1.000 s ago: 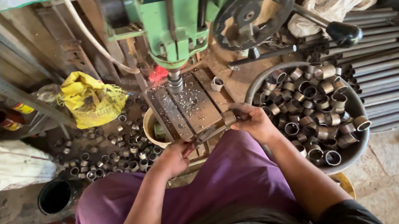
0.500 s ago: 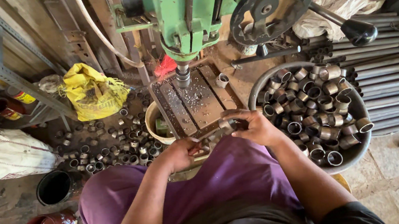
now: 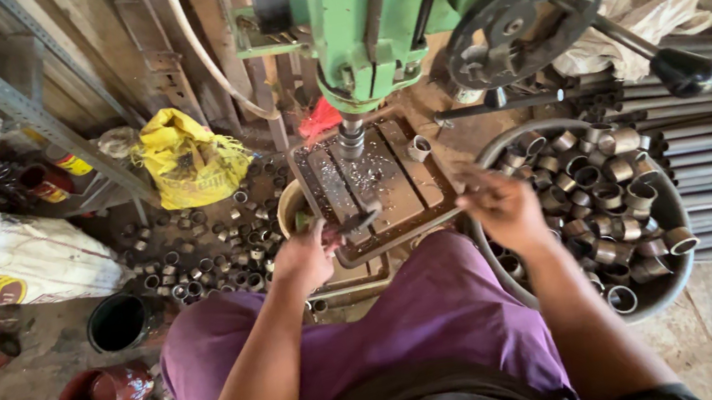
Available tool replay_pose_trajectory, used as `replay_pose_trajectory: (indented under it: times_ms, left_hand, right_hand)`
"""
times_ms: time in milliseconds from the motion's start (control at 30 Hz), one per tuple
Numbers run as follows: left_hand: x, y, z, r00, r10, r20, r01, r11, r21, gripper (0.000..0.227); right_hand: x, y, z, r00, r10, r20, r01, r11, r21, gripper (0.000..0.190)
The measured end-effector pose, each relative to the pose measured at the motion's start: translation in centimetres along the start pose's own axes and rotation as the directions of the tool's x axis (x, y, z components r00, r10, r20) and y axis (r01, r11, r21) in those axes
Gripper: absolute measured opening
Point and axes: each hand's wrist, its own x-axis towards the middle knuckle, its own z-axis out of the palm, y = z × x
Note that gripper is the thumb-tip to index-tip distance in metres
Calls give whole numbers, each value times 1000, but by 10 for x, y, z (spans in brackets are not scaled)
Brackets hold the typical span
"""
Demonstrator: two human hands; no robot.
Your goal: The person operates a green drill press to machine small cylindrical metal parts. They pick up a part from a large metal basin, place it under the drill bit, and use the handwheel to lower the drill for processing. After drilling, the part is removed and placed into a collection tray on the machine table.
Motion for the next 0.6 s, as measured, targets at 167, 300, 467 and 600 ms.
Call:
replay_pose_trajectory:
  times_ms: [167,300,467,600]
  left_hand:
    - [39,-42,21,974,60,-218,-30,990,138,29]
    - [61,-55,35,901,120,-418,-78,990,116,31]
    - [72,-57,42,854,147,-499,-119,989,88,33]
    - [74,-61,51,923,98,-372,-69,994,90,36]
  right_hand:
    - [6,-72,-71,827,-520,-213,478,851,-219,19]
    - [28,-113,-130,718,-585,-376,404,791,-460,15]
    - [64,-118,-167,922,-240,-304,74,880,-470,19]
    - [74,-102,-158,962,-82,-259,-19,931,-365,23]
